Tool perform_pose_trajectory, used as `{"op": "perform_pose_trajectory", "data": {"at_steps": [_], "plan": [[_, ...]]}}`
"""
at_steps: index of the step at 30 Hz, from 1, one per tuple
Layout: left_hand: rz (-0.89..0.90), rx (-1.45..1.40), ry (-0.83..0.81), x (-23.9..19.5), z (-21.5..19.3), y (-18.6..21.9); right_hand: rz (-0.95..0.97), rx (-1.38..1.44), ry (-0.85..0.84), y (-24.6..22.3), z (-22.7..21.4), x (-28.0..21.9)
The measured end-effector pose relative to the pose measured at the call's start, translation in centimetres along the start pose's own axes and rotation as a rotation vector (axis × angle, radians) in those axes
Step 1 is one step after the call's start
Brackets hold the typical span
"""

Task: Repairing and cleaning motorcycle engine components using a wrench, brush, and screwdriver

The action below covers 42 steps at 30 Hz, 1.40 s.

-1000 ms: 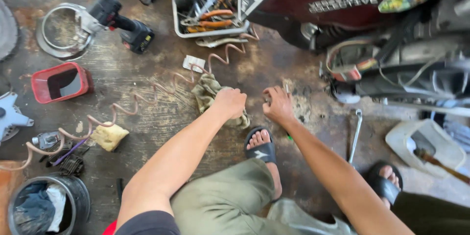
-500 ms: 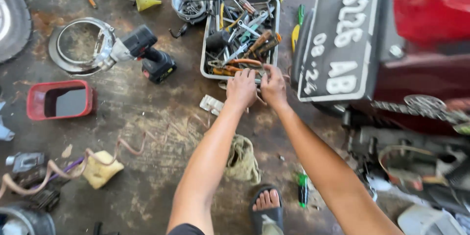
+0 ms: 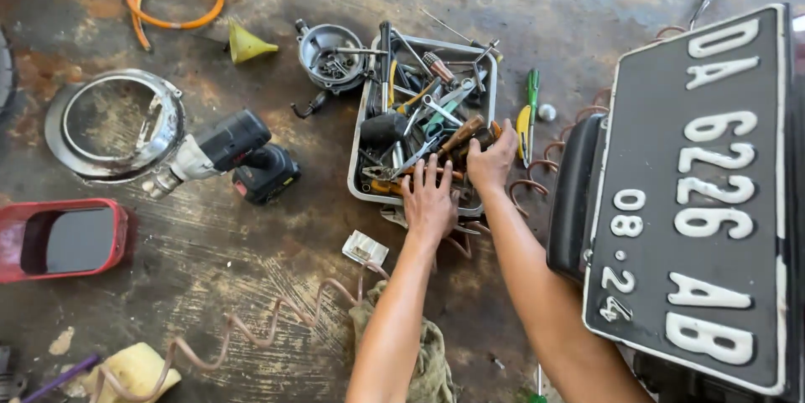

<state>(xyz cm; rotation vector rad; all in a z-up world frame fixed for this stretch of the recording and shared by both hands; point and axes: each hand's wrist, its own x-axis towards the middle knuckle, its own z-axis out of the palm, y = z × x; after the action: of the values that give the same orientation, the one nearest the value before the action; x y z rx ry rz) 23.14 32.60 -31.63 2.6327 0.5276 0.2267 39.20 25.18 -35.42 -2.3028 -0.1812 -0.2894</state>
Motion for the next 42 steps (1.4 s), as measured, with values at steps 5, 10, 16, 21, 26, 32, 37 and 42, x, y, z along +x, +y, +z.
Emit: {"op": "perform_pose_trajectory", "data": {"at_steps": [5, 10, 16, 21, 26, 32, 37, 42], "plan": [[-0.003, -0.053, 0.089, 0.7, 0.0, 0.1, 0.020, -0.099, -0.008, 2.3, 1.0, 2.0], [0.022, -0.067, 0.067, 0.5, 1.6, -1.8, -0.014, -0.020, 0.005, -1.2, -2.3, 0.0], [-0.044, -0.367, 0.150, -1.2, -0.5, -2.5, -0.292, 0.137, -0.016, -12.6, -8.1, -9.3], [-0.432, -0.637, -0.213, -7.5, -8.6, -1.3, -0.679, 0.108, -0.047, -13.1, -13.3, -12.5], [-0.522, -0.852, -0.184, -11.5, -8.3, -1.2, -0.812, -0.001, -0.011, -15.5, -19.3, -15.8], [-0.702, -1.445, -0.113, -16.2, -12.5, 3.1, -0.444, 0.173, -0.091, -15.7, -24.8, -20.4], [-0.730, -1.312, -0.179, -19.2, -11.2, 2.5, -0.045, 0.338, -0.200, -13.9, -31.1, -26.7], [-0.461, -0.839, -0.434, -22.2, -12.0, 3.2, 0.180, 0.285, -0.350, -4.5, -34.9, -32.4]]}}
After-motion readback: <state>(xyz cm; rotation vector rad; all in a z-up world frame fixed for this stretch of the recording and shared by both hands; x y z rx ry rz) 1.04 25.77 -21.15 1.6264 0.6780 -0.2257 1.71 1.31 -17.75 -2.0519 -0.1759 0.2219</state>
